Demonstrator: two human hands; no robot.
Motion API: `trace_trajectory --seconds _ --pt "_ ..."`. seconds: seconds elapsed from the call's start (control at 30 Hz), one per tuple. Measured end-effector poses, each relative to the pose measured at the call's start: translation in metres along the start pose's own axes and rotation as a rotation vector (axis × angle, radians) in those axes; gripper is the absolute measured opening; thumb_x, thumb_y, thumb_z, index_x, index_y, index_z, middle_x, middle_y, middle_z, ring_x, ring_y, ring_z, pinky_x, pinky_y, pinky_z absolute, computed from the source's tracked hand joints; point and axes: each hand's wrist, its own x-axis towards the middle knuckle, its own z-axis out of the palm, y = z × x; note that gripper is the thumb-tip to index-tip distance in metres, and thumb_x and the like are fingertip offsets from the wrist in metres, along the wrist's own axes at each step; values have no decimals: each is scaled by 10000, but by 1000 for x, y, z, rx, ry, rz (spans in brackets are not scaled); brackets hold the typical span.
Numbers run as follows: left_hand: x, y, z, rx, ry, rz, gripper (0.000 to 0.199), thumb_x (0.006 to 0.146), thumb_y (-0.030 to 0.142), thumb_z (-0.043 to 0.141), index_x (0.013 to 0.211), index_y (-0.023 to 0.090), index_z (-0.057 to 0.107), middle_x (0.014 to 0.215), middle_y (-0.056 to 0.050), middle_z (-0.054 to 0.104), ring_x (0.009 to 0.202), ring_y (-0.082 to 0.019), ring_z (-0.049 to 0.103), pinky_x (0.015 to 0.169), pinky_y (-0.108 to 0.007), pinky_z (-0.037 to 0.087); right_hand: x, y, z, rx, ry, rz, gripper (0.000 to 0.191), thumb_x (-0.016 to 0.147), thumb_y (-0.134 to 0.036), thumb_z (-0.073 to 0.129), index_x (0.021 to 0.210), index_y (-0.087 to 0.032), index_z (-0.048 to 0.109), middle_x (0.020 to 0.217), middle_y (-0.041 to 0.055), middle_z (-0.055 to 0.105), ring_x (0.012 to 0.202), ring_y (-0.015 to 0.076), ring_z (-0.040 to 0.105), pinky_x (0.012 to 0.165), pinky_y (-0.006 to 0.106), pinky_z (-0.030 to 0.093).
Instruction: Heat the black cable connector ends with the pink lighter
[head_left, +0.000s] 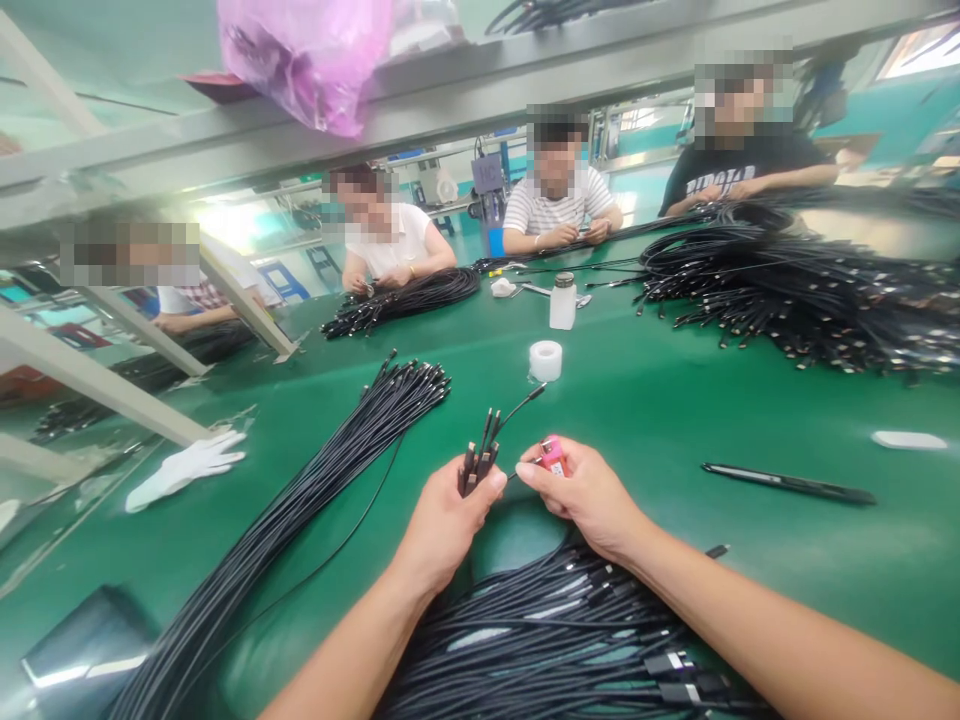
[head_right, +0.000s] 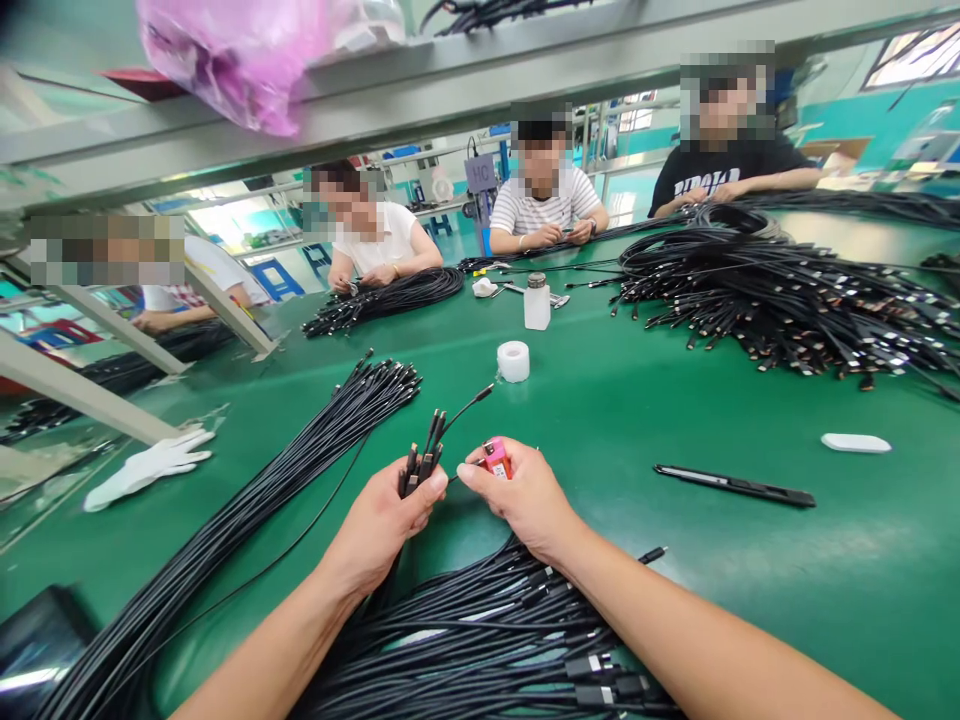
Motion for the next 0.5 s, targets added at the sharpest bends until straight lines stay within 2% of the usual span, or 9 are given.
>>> trace_trajectory --seconds 0.13,0.23,0.33,0.4,0.5 --pt "0 3 0 -37 13 -49 362 731 412 768 858 147 555 625 71 393 514 -41 291 449 -178 230 1 -3 -1 24 3 -16 310 811 -429 710 807 -144 587 607 -44 495 445 39 334 399 193 190" --pt "0 5 1 -58 29 -53 361 732 414 765 833 146 544 610 75 380 497 -35 280 435 -177 216 5 -3 -5 123 110 10 323 813 -440 707 804 -145 575 647 -29 535 432 30 332 387 188 176" --pt "1 6 1 -115 11 -63 367 750 432 743 802 154 510 581 86 358 462 -28 255 413 -176 186 8 -3 -11 209 193 21 357 784 -461 737 800 -151 561 632 -44 506 436 28 332 391 178 182" --pt "1 7 0 -122 16 -63 367 761 440 731 802 159 499 561 85 373 447 -31 283 404 -172 193 7 -3 -11 194 159 47 389 789 -513 717 833 -148 589 631 -40 503 442 34 349 392 175 200" --pt "0 7 0 -93 29 -59 359 783 454 709 825 162 505 522 82 400 434 -42 322 395 -165 210 2 -5 -5 114 52 116 514 839 -635 584 869 -126 650 626 -14 520 444 51 384 391 186 243"
